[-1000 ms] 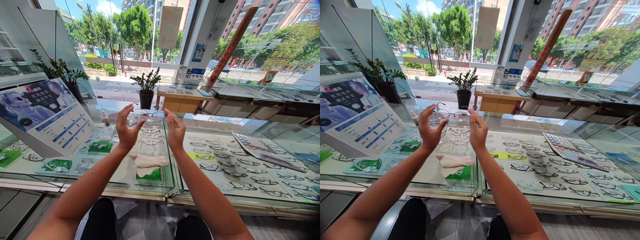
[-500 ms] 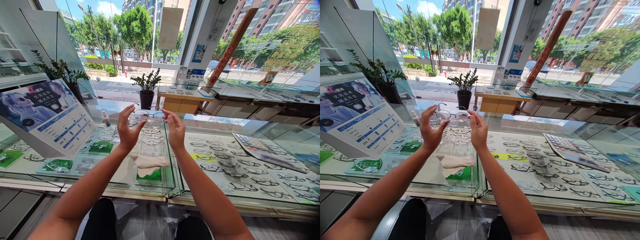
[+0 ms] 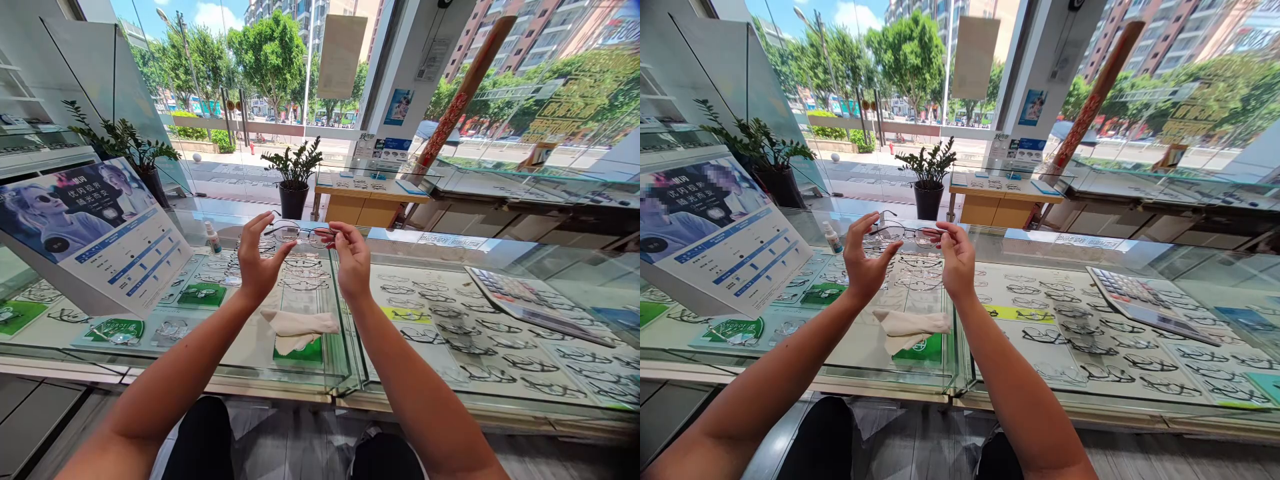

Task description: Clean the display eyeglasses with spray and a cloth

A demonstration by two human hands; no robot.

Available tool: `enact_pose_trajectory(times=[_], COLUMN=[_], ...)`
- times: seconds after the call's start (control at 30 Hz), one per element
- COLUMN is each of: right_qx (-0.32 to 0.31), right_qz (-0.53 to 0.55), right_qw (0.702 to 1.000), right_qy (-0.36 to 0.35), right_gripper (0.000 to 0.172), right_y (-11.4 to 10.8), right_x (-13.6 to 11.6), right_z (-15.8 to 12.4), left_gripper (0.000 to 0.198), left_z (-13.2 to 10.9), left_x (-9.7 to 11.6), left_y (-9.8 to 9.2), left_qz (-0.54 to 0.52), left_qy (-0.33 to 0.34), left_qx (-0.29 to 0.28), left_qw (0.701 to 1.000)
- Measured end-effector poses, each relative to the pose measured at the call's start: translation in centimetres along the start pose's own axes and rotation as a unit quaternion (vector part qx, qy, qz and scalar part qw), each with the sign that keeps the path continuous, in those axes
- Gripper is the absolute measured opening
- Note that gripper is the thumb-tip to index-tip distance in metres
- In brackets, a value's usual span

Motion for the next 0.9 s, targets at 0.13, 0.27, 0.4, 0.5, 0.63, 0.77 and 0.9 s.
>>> enact_pose_trajectory(times=[0.13,0.27,0.4,0.5,0.63,0.77,0.9], right_qx=[0.004,0.002,0.009,0.011,0.002,0.001,-0.017], right_qz=[0.002,-0.017,-0.019,-0.006,-0.007,0.006,0.019], right_qw=[1.0,1.0,1.0,1.0,1.0,0.999,0.996], right_qy=[-0.002,-0.004,0.005,0.015,0.03,0.05,0.081], right_gripper=[0.027,0.026,0.024,0.022,0.022,0.021,0.022], right_y=[-0.06,-0.31,-0.48,-0.4,-0.16,0.03,0.13], right_x=[0.27,0.6,0.66,0.51,0.52,0.89,1.0], right_z=[0.07,0.13,0.13,0.09,0.06,0.05,0.04], left_gripper=[0.056,0.055,0.057,0.061,0.061,0.059,0.059], left_z=[-0.05,-0.11,-0.28,-0.44,-0.48,-0.34,-0.24], left_x=[-0.05,-0.06,-0.05,-0.09,-0.16,-0.21,-0.1], left_y=[0.06,0.09,0.2,0.44,0.77,0.91,0.87], left_qz=[-0.001,-0.006,-0.026,-0.073,-0.125,-0.169,-0.195], left_qy=[-0.007,-0.031,-0.066,-0.09,-0.117,-0.141,-0.157], left_qx=[-0.005,-0.017,-0.043,-0.055,-0.063,-0.074,-0.075], left_qw=[1.0,0.999,0.997,0.992,0.983,0.973,0.965])
Point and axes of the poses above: each hand's wrist, its own z-axis towards the middle knuckle, its own y-axis out of the palm, x = y × z, the point moved 1 cm from there along z, towards the middle knuckle, and after that the axes turned 9 degrees about z, right-handed, at the moved point
